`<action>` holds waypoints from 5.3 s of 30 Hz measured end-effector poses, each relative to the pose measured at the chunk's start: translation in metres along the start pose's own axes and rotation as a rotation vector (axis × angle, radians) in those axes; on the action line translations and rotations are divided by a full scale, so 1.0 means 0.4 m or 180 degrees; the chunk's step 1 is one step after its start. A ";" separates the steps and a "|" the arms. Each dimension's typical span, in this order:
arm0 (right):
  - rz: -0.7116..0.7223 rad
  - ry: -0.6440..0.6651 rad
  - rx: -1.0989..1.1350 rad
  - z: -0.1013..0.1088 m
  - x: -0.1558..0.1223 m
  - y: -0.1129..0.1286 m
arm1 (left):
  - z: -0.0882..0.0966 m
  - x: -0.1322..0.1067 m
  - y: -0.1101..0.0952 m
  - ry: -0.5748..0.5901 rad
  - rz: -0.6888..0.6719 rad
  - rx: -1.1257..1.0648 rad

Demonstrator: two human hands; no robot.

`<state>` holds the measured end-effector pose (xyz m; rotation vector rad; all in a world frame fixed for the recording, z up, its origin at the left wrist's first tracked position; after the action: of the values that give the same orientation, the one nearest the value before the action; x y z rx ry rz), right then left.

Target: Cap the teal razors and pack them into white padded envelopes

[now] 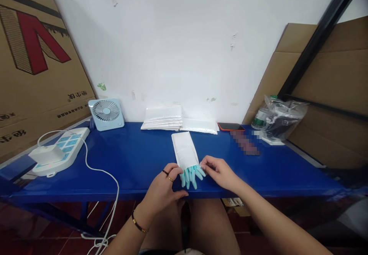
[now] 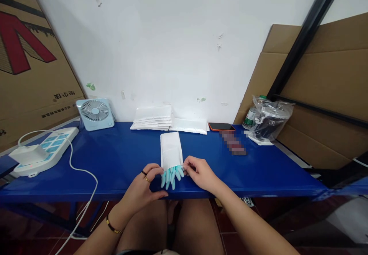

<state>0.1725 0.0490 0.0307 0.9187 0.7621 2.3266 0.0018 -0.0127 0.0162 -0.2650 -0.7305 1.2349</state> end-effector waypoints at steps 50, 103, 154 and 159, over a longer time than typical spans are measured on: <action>0.0877 -0.0074 -0.1037 -0.010 -0.011 0.054 | -0.030 0.036 -0.037 0.0352 -0.0721 0.0755; 0.0323 -0.0169 -0.0742 -0.021 0.009 -0.018 | -0.013 0.015 -0.044 0.0178 -0.0934 0.0771; 0.1525 0.0355 -0.2403 -0.076 0.098 0.033 | -0.052 0.167 -0.014 0.0134 -0.0066 0.2022; 0.1345 -0.0244 -0.2120 -0.012 0.167 0.075 | 0.112 0.190 -0.067 -0.0816 -0.0219 0.1401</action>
<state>0.1189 0.0691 0.0766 0.8979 -0.2779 2.6075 0.0044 0.0394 0.0920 0.2826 -0.6590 1.3423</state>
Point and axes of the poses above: each hand's wrist, its own x-axis towards the middle knuckle, its own z-axis out of the back of the hand, y = z × x, the point moved 7 cm from there along x, towards the middle knuckle, and after that the axes turned 14 degrees about z, right-handed, at the moved point
